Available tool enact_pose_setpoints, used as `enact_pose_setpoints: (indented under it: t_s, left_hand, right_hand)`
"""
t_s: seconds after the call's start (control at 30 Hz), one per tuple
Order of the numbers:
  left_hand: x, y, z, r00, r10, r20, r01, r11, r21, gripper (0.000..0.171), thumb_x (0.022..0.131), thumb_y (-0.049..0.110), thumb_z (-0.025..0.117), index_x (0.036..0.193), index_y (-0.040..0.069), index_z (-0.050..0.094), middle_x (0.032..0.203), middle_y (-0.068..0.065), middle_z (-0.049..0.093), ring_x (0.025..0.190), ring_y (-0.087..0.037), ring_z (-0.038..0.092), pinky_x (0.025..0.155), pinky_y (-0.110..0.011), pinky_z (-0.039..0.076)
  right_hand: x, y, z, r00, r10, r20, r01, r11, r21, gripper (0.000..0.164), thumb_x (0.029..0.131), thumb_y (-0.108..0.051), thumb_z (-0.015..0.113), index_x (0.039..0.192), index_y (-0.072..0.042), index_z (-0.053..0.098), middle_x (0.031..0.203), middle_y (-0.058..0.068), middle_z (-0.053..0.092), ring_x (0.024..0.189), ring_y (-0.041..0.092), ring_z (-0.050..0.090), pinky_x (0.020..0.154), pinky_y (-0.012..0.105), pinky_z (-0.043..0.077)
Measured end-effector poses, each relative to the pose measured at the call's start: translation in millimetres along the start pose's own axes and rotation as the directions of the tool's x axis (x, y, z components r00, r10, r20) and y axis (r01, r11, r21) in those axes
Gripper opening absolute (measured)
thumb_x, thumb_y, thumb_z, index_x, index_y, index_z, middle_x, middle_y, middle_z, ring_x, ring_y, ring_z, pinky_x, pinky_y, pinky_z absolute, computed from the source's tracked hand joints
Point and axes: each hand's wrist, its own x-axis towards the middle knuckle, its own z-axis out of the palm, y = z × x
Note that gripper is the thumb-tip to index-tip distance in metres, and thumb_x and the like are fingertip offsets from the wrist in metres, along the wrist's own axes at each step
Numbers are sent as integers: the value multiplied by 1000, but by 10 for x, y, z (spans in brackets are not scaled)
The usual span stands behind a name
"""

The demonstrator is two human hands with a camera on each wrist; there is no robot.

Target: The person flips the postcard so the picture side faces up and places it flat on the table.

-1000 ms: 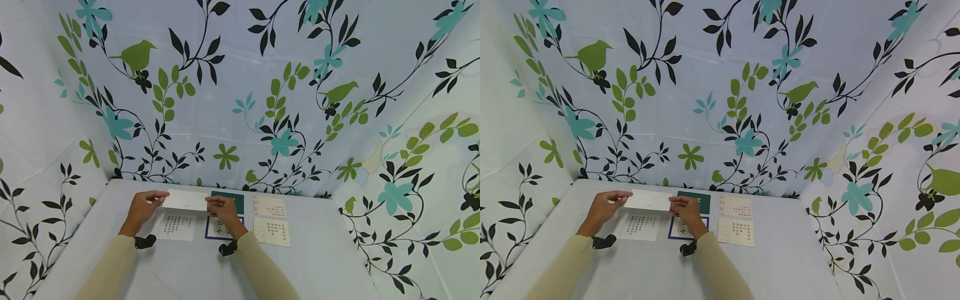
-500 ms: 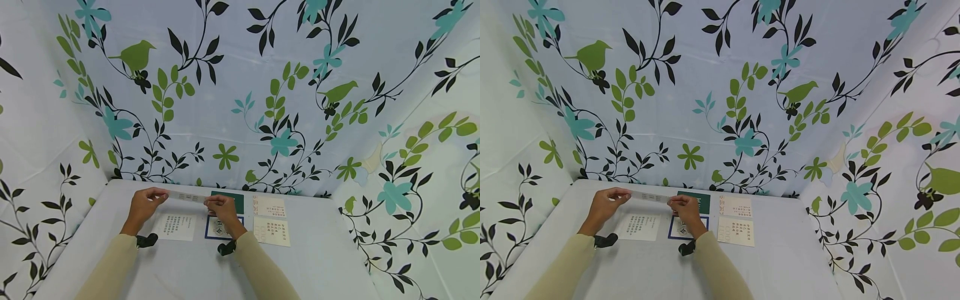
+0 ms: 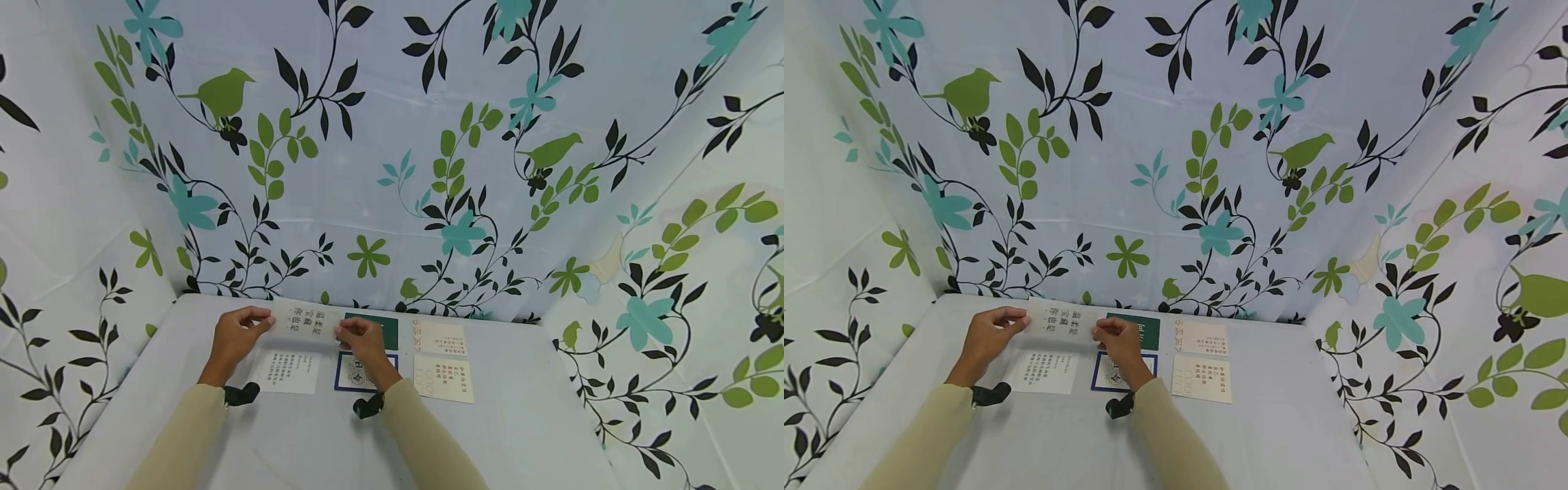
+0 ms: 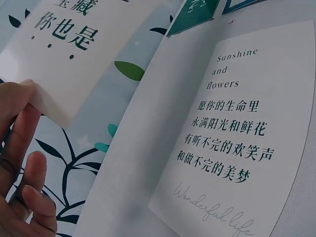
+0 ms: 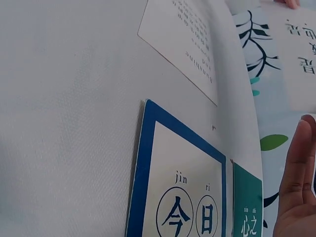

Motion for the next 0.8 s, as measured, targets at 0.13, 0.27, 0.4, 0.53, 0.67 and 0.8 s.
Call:
enact_pose_setpoints:
  t_s: [0.13, 0.27, 0.4, 0.53, 0.67, 0.8]
  left_hand:
    - [-1, -9, 49, 999, -10, -43, 9, 1000, -27, 29, 100, 23, 74, 125, 9, 75, 114, -14, 75, 102, -24, 54, 88, -36, 42]
    - [0, -34, 77, 996, 9, -84, -12, 999, -41, 26, 99, 23, 76, 122, 10, 75, 111, -14, 78, 102, -23, 57, 91, -35, 42]
    - [-24, -50, 84, 994, 6, -107, -10, 999, -45, 26, 99, 25, 77, 120, 10, 76, 112, -14, 79, 99, -22, 60, 86, -29, 44]
    - [-55, -56, 74, 994, -2, -108, -4, 998, -55, 29, 99, 25, 77, 123, 10, 77, 117, -15, 79, 94, -23, 59, 75, -24, 45]
    - [-54, -70, 50, 996, 1, -87, -5, 999, -38, 34, 98, 25, 78, 130, 14, 76, 119, -13, 78, 94, -23, 56, 77, -27, 44]
    - [-38, -79, 31, 999, 6, -46, -6, 1000, -5, 44, 96, 22, 80, 138, 18, 71, 119, -13, 76, 95, -23, 56, 77, -29, 45]
  right_hand:
    - [-11, 2, 14, 1000, -14, -20, 15, 1000, 17, 19, 94, -15, 81, 111, -21, 77, 99, 0, 80, 90, 18, 78, 90, 44, 63]
    - [-17, 2, 35, 998, -26, -50, 28, 999, 34, 17, 95, -13, 80, 109, -21, 76, 97, -1, 81, 87, 19, 78, 86, 41, 64]
    - [-26, 14, 59, 997, -29, -77, 32, 999, 35, 15, 95, -12, 79, 108, -21, 78, 96, -2, 81, 86, 19, 79, 82, 35, 64]
    - [-38, 40, 67, 996, -60, -66, 62, 998, 25, 27, 96, -9, 78, 121, -16, 77, 101, -3, 81, 88, 18, 79, 82, 33, 64]
    - [-45, 48, 76, 997, -71, -34, 72, 997, 25, 39, 94, -6, 78, 129, -22, 74, 107, -1, 80, 92, 17, 79, 83, 33, 64]
    - [-41, 46, 93, 997, -69, -21, 69, 997, 18, 46, 91, -3, 81, 128, -29, 74, 110, 3, 78, 92, 16, 77, 83, 32, 64]
